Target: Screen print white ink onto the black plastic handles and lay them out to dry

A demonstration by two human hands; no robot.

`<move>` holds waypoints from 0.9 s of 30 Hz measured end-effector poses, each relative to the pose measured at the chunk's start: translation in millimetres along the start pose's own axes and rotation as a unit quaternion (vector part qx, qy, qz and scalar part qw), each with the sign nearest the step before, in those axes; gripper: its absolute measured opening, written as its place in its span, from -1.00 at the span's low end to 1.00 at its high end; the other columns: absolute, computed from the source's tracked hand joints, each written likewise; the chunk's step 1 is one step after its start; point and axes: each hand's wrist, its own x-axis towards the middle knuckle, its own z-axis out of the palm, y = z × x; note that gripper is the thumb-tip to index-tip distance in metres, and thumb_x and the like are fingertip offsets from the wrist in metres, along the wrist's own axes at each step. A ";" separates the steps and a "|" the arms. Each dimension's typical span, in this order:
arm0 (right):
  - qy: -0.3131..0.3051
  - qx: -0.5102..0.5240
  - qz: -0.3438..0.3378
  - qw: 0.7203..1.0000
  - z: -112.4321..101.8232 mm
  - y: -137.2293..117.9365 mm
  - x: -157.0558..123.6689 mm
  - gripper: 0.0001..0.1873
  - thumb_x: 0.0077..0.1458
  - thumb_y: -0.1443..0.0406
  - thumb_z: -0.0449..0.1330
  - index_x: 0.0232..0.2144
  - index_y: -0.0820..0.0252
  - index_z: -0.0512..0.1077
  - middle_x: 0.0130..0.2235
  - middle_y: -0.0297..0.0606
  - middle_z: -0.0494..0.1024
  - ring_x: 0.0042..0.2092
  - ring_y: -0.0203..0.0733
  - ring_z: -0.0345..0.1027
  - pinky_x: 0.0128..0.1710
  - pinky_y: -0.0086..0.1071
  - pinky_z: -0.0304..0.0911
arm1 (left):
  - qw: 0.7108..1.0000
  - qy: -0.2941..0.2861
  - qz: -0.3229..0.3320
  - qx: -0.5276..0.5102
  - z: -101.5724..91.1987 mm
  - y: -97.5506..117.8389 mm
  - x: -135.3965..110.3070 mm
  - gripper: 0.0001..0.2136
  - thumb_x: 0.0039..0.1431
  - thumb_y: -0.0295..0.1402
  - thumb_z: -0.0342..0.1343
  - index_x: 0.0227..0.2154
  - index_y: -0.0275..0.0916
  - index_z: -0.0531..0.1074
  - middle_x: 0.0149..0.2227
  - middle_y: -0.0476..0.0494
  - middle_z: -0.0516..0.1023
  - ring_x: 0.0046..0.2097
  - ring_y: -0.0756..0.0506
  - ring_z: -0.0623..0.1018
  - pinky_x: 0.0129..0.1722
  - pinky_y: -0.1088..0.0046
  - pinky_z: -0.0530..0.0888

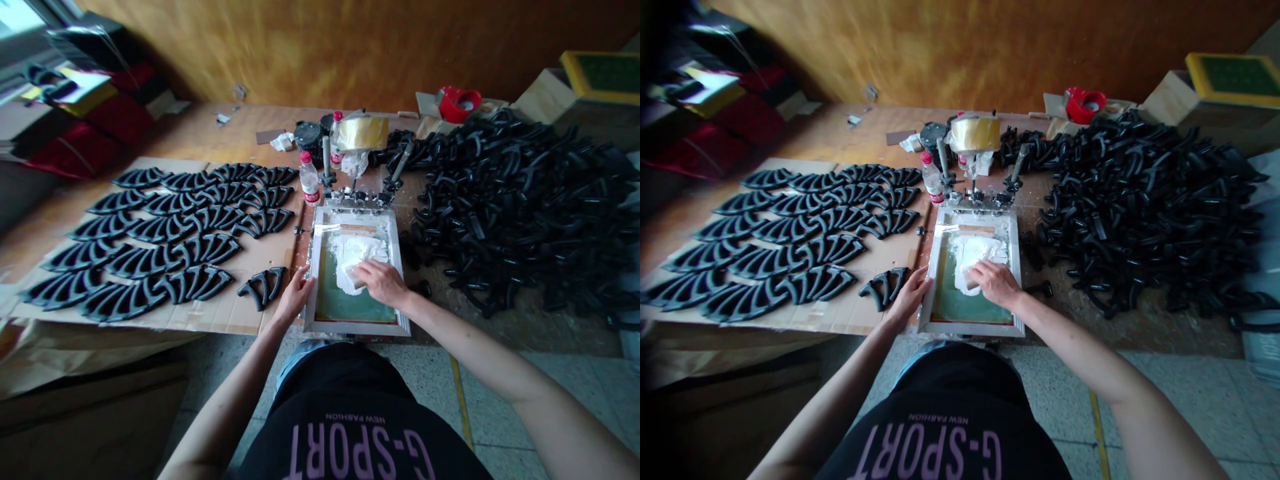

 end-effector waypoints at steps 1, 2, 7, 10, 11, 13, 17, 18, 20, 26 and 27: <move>0.001 0.004 -0.011 1.000 4.2 -3.4 -4.2 -0.75 0.14 0.51 0.07 -0.22 0.21 0.49 -0.24 -0.19 0.53 -0.22 -0.19 0.34 -0.27 -0.38 0.19 | 1.000 0.003 -0.001 -0.004 0.3 0.0 -0.1 -0.46 0.13 -0.09 0.12 0.14 -0.20 0.36 -0.44 -0.03 0.48 -0.49 0.01 0.37 -0.51 0.52 0.30; -0.004 0.014 -0.020 1.000 6.6 -6.1 -7.8 -0.75 0.15 0.50 0.08 -0.21 0.20 0.49 -0.25 -0.20 0.53 -0.23 -0.20 0.35 -0.27 -0.39 0.20 | 1.000 0.004 -0.004 -0.009 0.6 -0.1 -0.1 -0.46 0.12 -0.09 0.12 0.14 -0.20 0.37 -0.44 -0.03 0.49 -0.50 0.01 0.37 -0.52 0.53 0.30; 0.012 0.068 0.073 0.995 -13.8 -0.5 19.4 -0.80 0.16 0.31 0.20 -0.14 0.08 0.48 -0.18 -0.30 0.56 -0.19 -0.20 0.42 -0.22 -0.39 0.30 | 0.999 -0.028 -0.011 -0.033 -4.3 10.7 -4.7 -0.40 0.13 -0.05 0.10 0.20 -0.19 0.28 -0.43 -0.02 0.50 -0.51 0.02 0.38 -0.54 0.55 0.27; 0.058 0.049 0.154 0.985 -41.2 23.5 58.4 -0.53 0.14 0.25 0.23 0.11 0.02 0.37 -0.03 -0.25 0.53 -0.12 -0.13 0.43 -0.10 -0.29 0.34 | 0.998 -0.052 0.002 -0.044 -15.1 35.6 -14.6 -0.34 0.13 -0.03 0.11 0.26 -0.15 0.18 -0.44 0.00 0.50 -0.53 0.02 0.38 -0.56 0.55 0.25; 0.078 0.037 0.179 0.980 -50.9 35.7 66.6 -0.47 0.13 0.23 0.24 0.16 0.03 0.33 -0.02 -0.22 0.53 -0.12 -0.11 0.43 -0.09 -0.26 0.34 | 0.998 -0.049 0.011 -0.044 -19.2 47.2 -18.9 -0.36 0.14 -0.03 0.10 0.25 -0.15 0.20 -0.45 0.00 0.49 -0.53 0.02 0.37 -0.56 0.55 0.25; 0.139 0.016 0.228 0.963 -68.8 65.1 69.3 -0.44 0.13 0.21 0.23 0.19 0.09 0.32 -0.06 -0.16 0.54 -0.15 -0.08 0.45 -0.09 -0.22 0.35 | 0.998 -0.025 0.041 -0.044 -26.3 73.8 -27.2 -0.46 0.19 0.01 0.04 0.14 -0.17 0.34 -0.47 0.00 0.46 -0.53 0.02 0.36 -0.56 0.55 0.25; 0.218 -0.001 0.330 0.918 -79.8 114.1 32.2 -0.66 0.22 0.28 0.08 -0.04 0.33 0.48 -0.25 -0.18 0.59 -0.25 -0.18 0.46 -0.19 -0.33 0.39 | 0.981 0.046 0.147 -0.116 -32.1 131.6 -28.2 -0.53 0.26 0.05 -0.11 -0.18 -0.22 0.50 -0.35 -0.09 0.49 -0.42 0.01 0.43 -0.48 0.54 0.35; 0.197 0.000 0.344 0.918 -74.2 117.4 20.8 -0.67 0.24 0.27 0.04 -0.13 0.38 0.51 -0.32 -0.21 0.59 -0.30 -0.22 0.44 -0.26 -0.39 0.40 | 0.972 0.060 0.178 -0.143 -32.0 145.1 -23.6 -0.54 0.27 0.05 -0.12 -0.18 -0.22 0.49 -0.28 -0.11 0.52 -0.38 0.00 0.46 -0.45 0.53 0.39; 0.131 0.015 0.336 0.933 -52.8 110.0 2.3 -0.66 0.23 0.21 0.04 -0.38 0.30 0.53 -0.42 -0.29 0.57 -0.38 -0.29 0.40 -0.39 -0.47 0.37 | 0.955 0.067 0.222 -0.185 -30.2 167.7 -10.8 -0.54 0.27 0.05 -0.13 -0.13 -0.21 0.46 -0.20 -0.15 0.54 -0.30 -0.02 0.52 -0.41 0.52 0.43; -0.036 -0.010 0.217 0.976 23.1 35.8 -8.5 -0.79 0.09 0.19 0.29 -0.43 0.24 0.49 -0.25 -0.11 0.57 -0.16 -0.10 0.42 -0.12 -0.32 0.30 | 0.946 0.074 0.166 -0.269 8.5 156.3 -7.0 -0.50 0.23 0.11 -0.10 0.00 -0.19 0.32 -0.13 -0.21 0.59 -0.23 -0.05 0.59 -0.41 0.53 0.48; -0.046 -0.014 0.237 0.970 28.3 23.0 -6.7 -0.81 0.14 0.21 0.25 -0.39 0.25 0.48 -0.25 -0.08 0.57 -0.16 -0.08 0.41 -0.13 -0.30 0.28 | 0.957 0.035 0.109 -0.268 21.9 141.1 -16.3 -0.48 0.19 0.11 -0.03 -0.01 -0.21 0.33 -0.13 -0.25 0.60 -0.24 -0.08 0.59 -0.43 0.51 0.48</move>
